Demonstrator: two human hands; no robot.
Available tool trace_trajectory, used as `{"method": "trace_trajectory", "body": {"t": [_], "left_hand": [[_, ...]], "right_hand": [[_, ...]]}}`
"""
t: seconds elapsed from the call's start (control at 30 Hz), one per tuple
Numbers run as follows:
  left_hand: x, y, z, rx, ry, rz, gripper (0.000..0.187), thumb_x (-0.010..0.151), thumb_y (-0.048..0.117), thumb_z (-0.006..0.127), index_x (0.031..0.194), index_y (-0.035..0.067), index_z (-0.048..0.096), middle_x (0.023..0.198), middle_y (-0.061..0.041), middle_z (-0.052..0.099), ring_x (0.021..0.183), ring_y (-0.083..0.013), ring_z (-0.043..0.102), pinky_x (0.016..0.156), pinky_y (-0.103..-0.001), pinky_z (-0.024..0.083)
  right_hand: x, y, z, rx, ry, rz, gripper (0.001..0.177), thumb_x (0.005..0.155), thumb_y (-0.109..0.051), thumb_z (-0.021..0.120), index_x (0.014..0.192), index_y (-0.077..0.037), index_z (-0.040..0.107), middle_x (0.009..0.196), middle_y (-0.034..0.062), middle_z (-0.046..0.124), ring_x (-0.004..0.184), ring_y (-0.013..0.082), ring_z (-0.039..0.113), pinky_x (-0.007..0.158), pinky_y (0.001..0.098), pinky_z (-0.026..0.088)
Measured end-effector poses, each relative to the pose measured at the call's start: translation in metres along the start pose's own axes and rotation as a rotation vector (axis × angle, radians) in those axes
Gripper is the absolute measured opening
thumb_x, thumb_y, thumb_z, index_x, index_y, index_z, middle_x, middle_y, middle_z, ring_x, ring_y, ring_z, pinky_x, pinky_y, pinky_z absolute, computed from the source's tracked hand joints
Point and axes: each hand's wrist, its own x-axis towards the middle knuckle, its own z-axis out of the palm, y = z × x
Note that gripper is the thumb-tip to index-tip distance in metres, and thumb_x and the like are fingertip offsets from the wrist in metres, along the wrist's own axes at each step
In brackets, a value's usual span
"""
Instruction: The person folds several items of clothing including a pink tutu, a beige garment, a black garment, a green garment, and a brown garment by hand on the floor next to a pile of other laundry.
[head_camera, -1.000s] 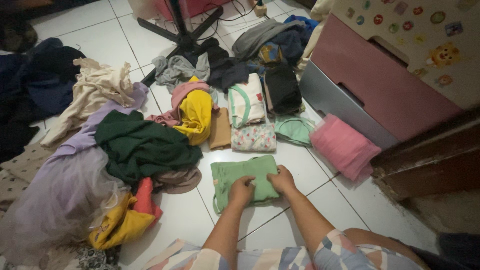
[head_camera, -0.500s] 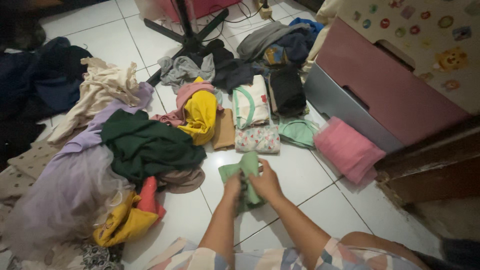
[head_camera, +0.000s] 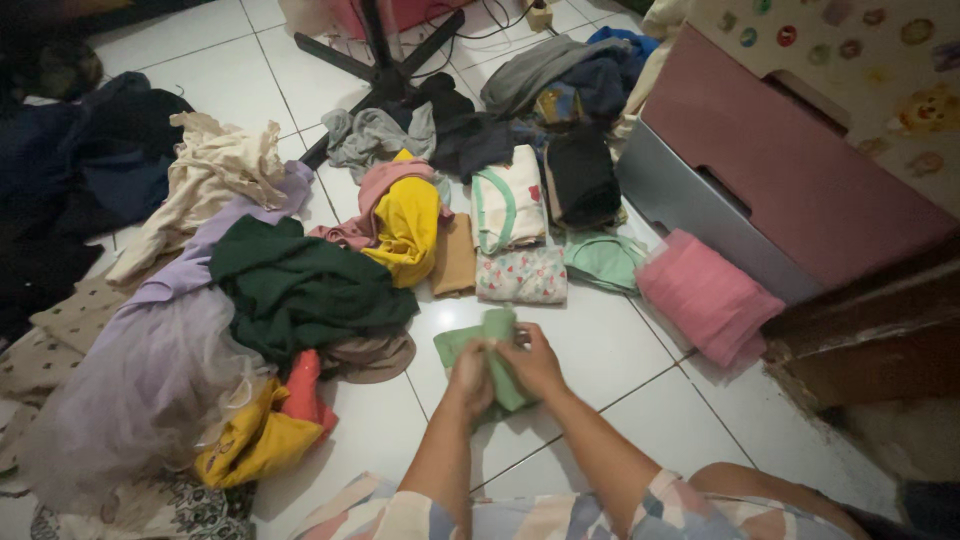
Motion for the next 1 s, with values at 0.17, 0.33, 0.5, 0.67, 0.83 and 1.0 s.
{"method": "trace_trajectory", "body": {"t": [0.17,0.33,0.5,0.67,0.83,1.0], "left_hand": [[-0.014,-0.001,0.022,0.343,-0.065,-0.071,0.041,0.084,0.022,0.033,0.123,0.014,0.043,0.123,-0.004,0.044,0.115,-0.0167,0.039,0.097,-0.033,0.03],[0.009,-0.035,0.003,1.235,0.011,0.312,0.038,0.082,0.022,0.048,0.116,0.007,0.044,0.116,-0.015,0.052,0.109,-0.0238,0.048,0.091,-0.032,0.037],[0.018,-0.054,0.002,1.272,0.239,0.229,0.048,0.078,0.033,0.056,0.114,0.01,0.033,0.087,-0.008,0.061,0.084,-0.025,0.06,0.075,-0.033,0.044],[0.009,-0.058,0.031,1.352,0.369,0.192,0.058,0.068,0.03,0.065,0.109,0.013,0.029,0.078,-0.004,0.059,0.077,-0.0251,0.06,0.072,-0.039,0.038],[-0.004,-0.051,0.051,1.36,0.443,0.16,0.054,0.064,0.017,0.063,0.107,0.017,0.03,0.079,-0.006,0.059,0.078,-0.0257,0.059,0.076,-0.045,0.032],[-0.004,-0.051,0.03,1.269,0.315,0.499,0.035,0.065,0.008,0.058,0.097,0.01,0.046,0.091,-0.013,0.057,0.09,-0.0338,0.054,0.076,-0.039,0.042]], "right_hand": [[0.049,0.045,-0.051,0.01,-0.018,0.184,0.079,0.053,-0.014,0.068,0.121,-0.011,0.028,0.094,0.0129,0.059,0.08,0.0215,0.06,0.068,0.0333,0.051],[0.05,0.061,-0.092,-0.055,0.135,0.266,0.065,0.06,-0.018,0.067,0.117,-0.012,0.038,0.096,0.0131,0.057,0.085,0.0253,0.058,0.074,0.0345,0.047],[0.019,0.042,-0.068,-0.472,0.209,-0.057,0.05,0.066,-0.023,0.065,0.112,-0.012,0.048,0.102,0.0142,0.054,0.095,0.0303,0.052,0.082,0.035,0.041],[0.012,0.043,-0.057,-0.368,0.34,-0.148,0.043,0.075,-0.022,0.058,0.115,-0.01,0.047,0.112,0.0116,0.053,0.099,0.0303,0.05,0.086,0.0371,0.036],[0.006,0.041,-0.054,-0.36,0.37,-0.079,0.038,0.078,-0.02,0.054,0.115,-0.012,0.05,0.117,0.0084,0.052,0.1,0.0314,0.045,0.089,0.0363,0.037],[-0.008,0.029,-0.056,-0.628,0.311,-0.398,0.041,0.071,-0.019,0.056,0.111,-0.013,0.053,0.127,0.0118,0.04,0.111,0.032,0.039,0.088,0.0406,0.034]]}}
